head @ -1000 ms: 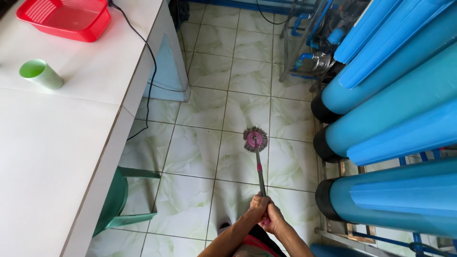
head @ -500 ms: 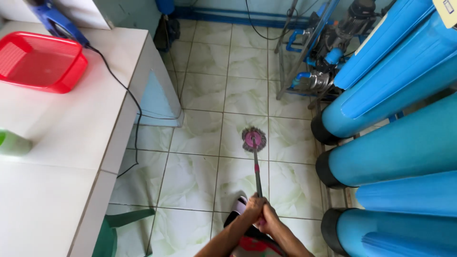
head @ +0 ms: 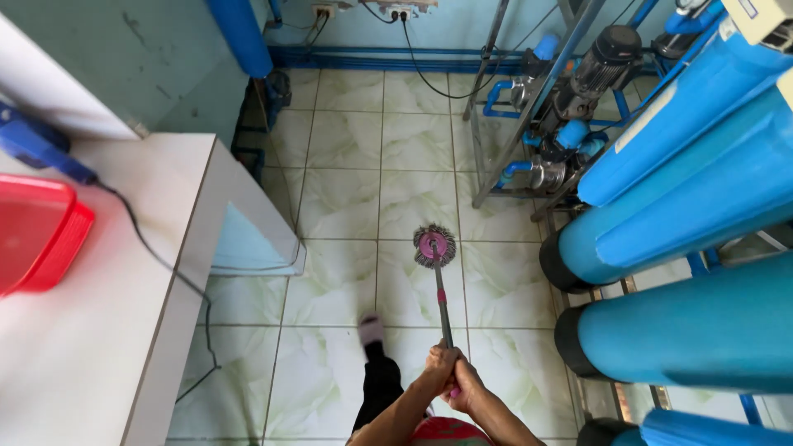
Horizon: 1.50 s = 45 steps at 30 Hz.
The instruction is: Mopping the tiled floor in a water purification and filtration area.
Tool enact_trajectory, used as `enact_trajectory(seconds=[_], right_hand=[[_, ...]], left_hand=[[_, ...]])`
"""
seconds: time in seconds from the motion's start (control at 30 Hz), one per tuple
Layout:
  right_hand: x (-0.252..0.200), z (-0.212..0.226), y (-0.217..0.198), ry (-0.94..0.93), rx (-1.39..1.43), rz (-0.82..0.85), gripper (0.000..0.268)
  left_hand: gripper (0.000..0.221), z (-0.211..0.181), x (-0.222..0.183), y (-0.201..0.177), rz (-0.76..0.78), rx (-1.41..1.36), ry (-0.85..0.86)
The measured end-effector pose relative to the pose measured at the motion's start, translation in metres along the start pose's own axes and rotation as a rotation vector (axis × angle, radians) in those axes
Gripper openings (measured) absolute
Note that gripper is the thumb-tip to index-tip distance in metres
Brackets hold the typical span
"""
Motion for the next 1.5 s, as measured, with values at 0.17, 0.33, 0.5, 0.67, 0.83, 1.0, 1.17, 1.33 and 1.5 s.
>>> enact_trajectory(seconds=[0.17,0.33,0.5,0.67,0.83,1.0,1.17,1.33,1.5], right_hand=[[0.065,0.058,0.037,-0.014,0.119,-0.016,0.037],[0.113,0.139,0.120,-0.032,0.173,0.139,0.030],[0.175,0.235,0.200,-0.046,0.221,0.171,0.031],[0.242,0.292,0.233,-0.100,0.279,0.171,0.035],[0.219,0.304,0.259,-0.120,0.386,0.190,0.040],[0.190,0.251,0.257,-0.120,0.516,0.143,0.051],[0.186,0.197,0.243,-0.035,0.200,-0.085,0.058],[0.184,0.272,0.282,-0.091,0.340,-0.028,0.041],[0.276,0.339,0.292,-0.103,0.230,-0.081,0.031]], left_hand=[[0.036,-0.088,0.014,-0.027,0.010,0.060,-0.023],[0.040,-0.179,0.123,-0.044,0.043,0.022,0.222],[0.036,-0.301,0.165,-0.091,-0.007,0.122,0.003],[0.027,-0.390,0.217,-0.107,-0.043,0.373,0.045],[0.029,-0.407,0.186,-0.122,0.068,0.235,0.098],[0.034,-0.330,0.198,-0.127,0.038,0.236,0.162],[0.043,-0.291,0.173,-0.150,0.141,0.071,0.122],[0.033,-0.349,0.207,-0.147,0.088,0.165,0.150],[0.015,-0.440,0.252,-0.141,0.492,-0.206,-0.094]])
Point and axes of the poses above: each hand's wrist, its own x-axis towards the middle knuckle, its own y-axis out of the palm, z = x × y, the point moved 7 cm from there along x, towards the middle knuckle, and after that the axes turned 11 degrees about -y, right-handed, at the moved point
